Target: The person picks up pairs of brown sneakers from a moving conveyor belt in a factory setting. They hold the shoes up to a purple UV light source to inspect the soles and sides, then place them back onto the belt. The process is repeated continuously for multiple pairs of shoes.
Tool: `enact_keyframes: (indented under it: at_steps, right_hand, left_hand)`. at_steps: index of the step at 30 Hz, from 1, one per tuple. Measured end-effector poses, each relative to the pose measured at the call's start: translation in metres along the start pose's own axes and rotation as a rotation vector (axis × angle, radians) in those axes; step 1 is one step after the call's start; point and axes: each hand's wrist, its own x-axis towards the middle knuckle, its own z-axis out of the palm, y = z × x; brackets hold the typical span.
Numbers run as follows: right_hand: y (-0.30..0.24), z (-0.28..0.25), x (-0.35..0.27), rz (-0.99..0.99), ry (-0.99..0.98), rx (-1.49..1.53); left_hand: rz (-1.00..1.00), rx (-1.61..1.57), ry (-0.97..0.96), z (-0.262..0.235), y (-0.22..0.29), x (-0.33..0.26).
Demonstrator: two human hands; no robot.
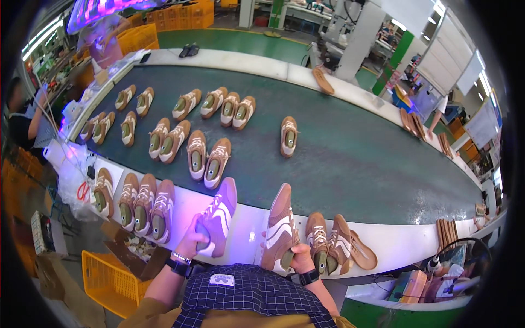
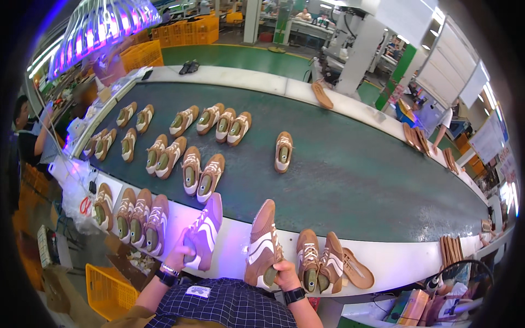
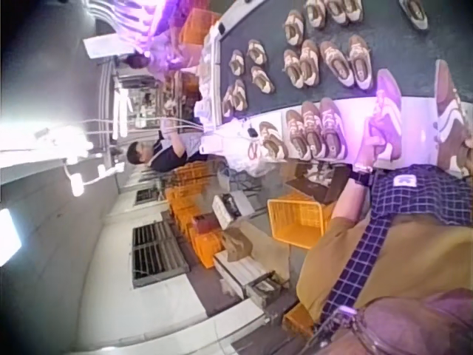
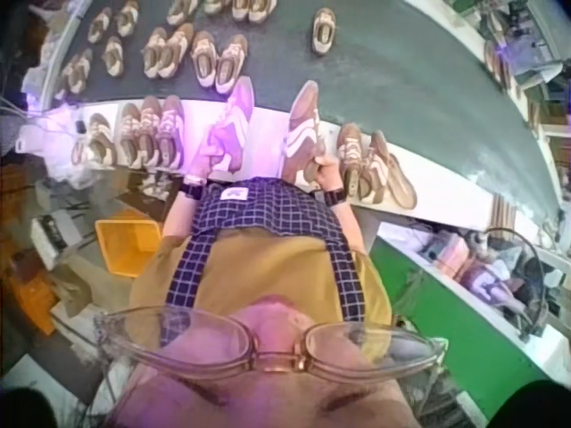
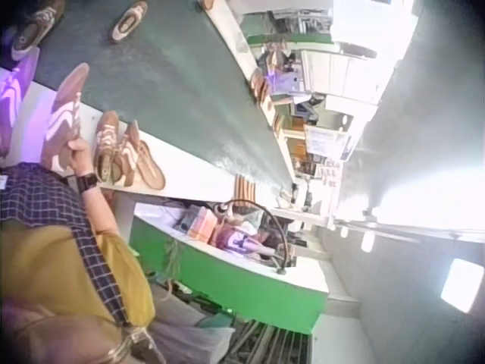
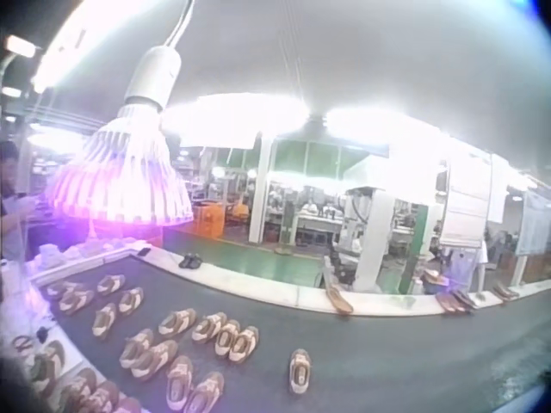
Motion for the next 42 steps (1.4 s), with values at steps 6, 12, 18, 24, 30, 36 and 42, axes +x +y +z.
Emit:
enact_keyframes:
  at_steps: [6,12,18,24,30,36,42]
  right_hand:
    - [-0.014,0.014,-0.026,-0.033,-0.015,-0.022]
    - [-0.024,0.063,-0.051,-0.089,0.080,-0.080]
    - [-0.019,0.064,-0.059,-0.104,0.096,-0.096]
    - [-0.022,0.071,-0.056,-0.006,0.082,-0.160]
    - [-0.010,0.073,-0.021,0.066,-0.039,-0.178]
    - [-0.003,0.105,0.009,0.200,-0.098,-0.265]
    - [0.009,0.105,0.040,0.261,-0.127,-0.239]
  left_hand:
    - [-0.041,-0.042,-0.355,0.044,0.031,-0.012]
    - [-0.057,0.011,-0.493,0.053,0.028,-0.008]
    - [-0.093,-0.008,-0.481,0.059,0.035,-0.024]
    - [-0.083,-0.078,-0.434,0.031,0.015,-0.023]
    - [0.020,-0.148,-0.388,0.003,0.012,-0.038]
    - [0.021,-0.228,-0.255,-0.028,0.017,-0.060]
    - [0.065,-0.206,-0.188,-0.049,0.025,-0.064]
